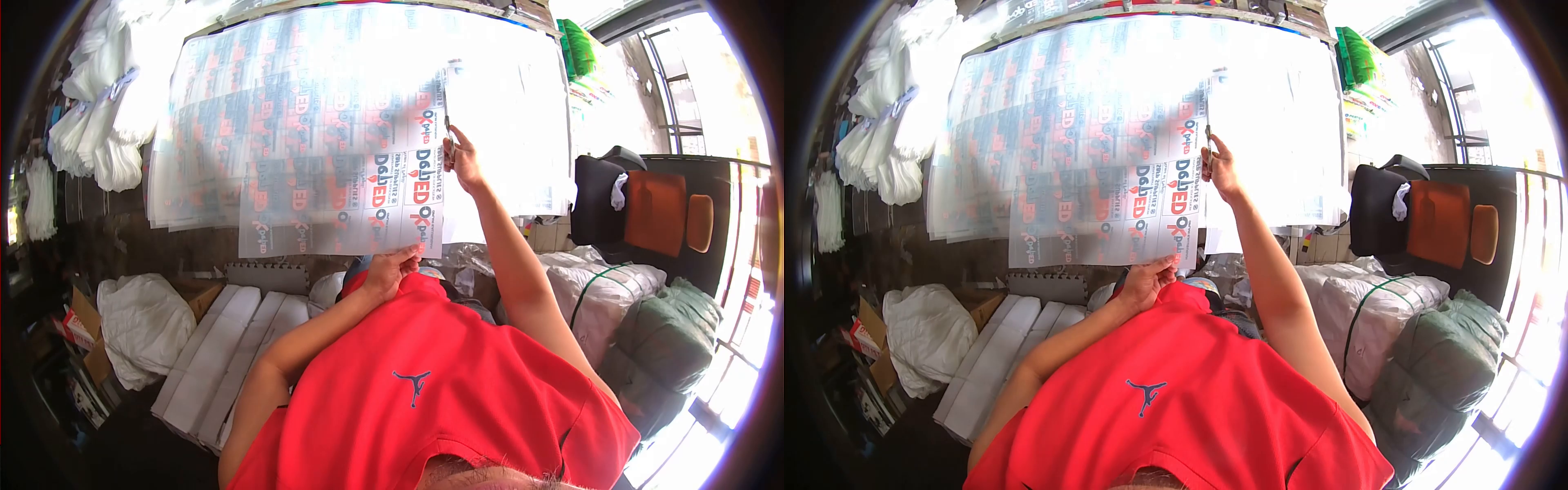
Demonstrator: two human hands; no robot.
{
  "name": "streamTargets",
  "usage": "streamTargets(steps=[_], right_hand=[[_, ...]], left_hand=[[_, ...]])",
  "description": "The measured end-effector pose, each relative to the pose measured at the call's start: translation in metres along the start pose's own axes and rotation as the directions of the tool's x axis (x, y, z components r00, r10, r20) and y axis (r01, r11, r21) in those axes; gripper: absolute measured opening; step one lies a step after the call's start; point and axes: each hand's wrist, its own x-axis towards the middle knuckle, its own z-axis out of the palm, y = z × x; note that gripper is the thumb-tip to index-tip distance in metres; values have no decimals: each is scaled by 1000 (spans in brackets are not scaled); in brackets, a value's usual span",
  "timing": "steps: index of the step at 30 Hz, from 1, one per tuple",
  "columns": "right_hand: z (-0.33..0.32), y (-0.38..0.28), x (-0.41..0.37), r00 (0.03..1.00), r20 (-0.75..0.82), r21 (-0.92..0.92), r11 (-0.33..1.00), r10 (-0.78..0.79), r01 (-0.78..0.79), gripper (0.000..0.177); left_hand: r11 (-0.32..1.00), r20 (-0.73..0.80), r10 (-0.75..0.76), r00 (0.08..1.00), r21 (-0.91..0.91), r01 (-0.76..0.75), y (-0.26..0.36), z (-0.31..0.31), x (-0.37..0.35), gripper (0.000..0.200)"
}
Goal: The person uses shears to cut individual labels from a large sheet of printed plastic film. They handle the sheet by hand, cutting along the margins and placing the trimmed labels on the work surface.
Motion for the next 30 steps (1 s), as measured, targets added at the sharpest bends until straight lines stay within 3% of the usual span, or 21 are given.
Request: streamTargets(steps=[15, 23, 30], right_hand=[[-3, 1, 13, 1000, 0, 25, 1000, 14, -14, 75], [4, -7, 12, 1000, -11, 9, 1000, 20, -20, 58], [1, -12, 23, 999, 10, 50, 998, 39, -39, 58]], left_hand=[[998, 29, 56, 998, -10, -56, -5, 0, -3, 16], [999, 10, 49, 999, -11, -49, -6, 1, -2, 14], [1000, 4, -4, 1000, -20, 4, -7, -7, -3, 15]])
